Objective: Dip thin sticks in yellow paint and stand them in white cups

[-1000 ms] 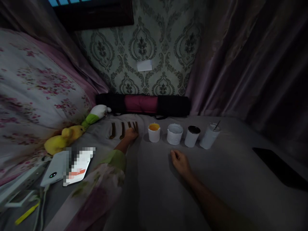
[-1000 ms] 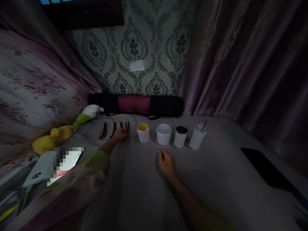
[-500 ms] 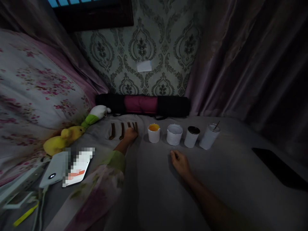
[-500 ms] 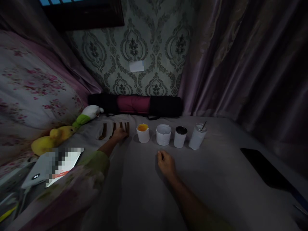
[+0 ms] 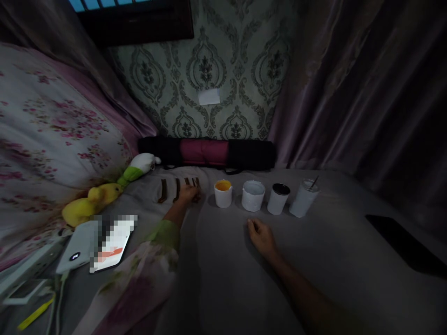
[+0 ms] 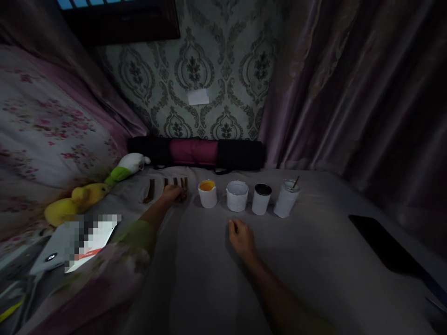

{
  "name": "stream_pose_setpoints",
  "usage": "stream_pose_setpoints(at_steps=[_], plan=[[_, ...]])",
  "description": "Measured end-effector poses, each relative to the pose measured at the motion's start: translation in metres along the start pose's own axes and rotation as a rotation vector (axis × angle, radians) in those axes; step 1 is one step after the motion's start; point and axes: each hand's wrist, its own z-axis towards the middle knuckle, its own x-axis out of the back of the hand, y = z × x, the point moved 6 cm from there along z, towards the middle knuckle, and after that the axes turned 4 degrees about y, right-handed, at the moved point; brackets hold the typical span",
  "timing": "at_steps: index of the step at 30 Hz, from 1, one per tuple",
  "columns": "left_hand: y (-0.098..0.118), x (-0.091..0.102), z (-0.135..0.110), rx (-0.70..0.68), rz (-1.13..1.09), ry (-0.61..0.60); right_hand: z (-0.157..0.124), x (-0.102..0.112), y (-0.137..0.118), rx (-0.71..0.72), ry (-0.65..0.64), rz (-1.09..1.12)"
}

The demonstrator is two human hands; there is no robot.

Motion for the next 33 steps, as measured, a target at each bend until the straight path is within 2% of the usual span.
stream_pose_setpoints(at_steps=[9, 16, 25, 33], plan=[[-0.012, -0.012, -0.007, 0.114, -0.285, -0.065, 0.001, 0.000, 0.001, -0.002, 0.009, -0.006], [-0.019, -0.018, -0.011, 0.157, -0.422, -0.100, 0.001, 0.000, 0.000, 0.028, 0.019, 0.018], [-0.026, -0.024, -0.024, 0.153, -0.535, -0.175, 0.001, 0.000, -0.001, 0.009, 0.010, 0.021], [-0.033, -0.027, -0.044, 0.099, -0.654, -0.144, 0.001, 0.002, -0.004, 0.024, 0.018, 0.016]])
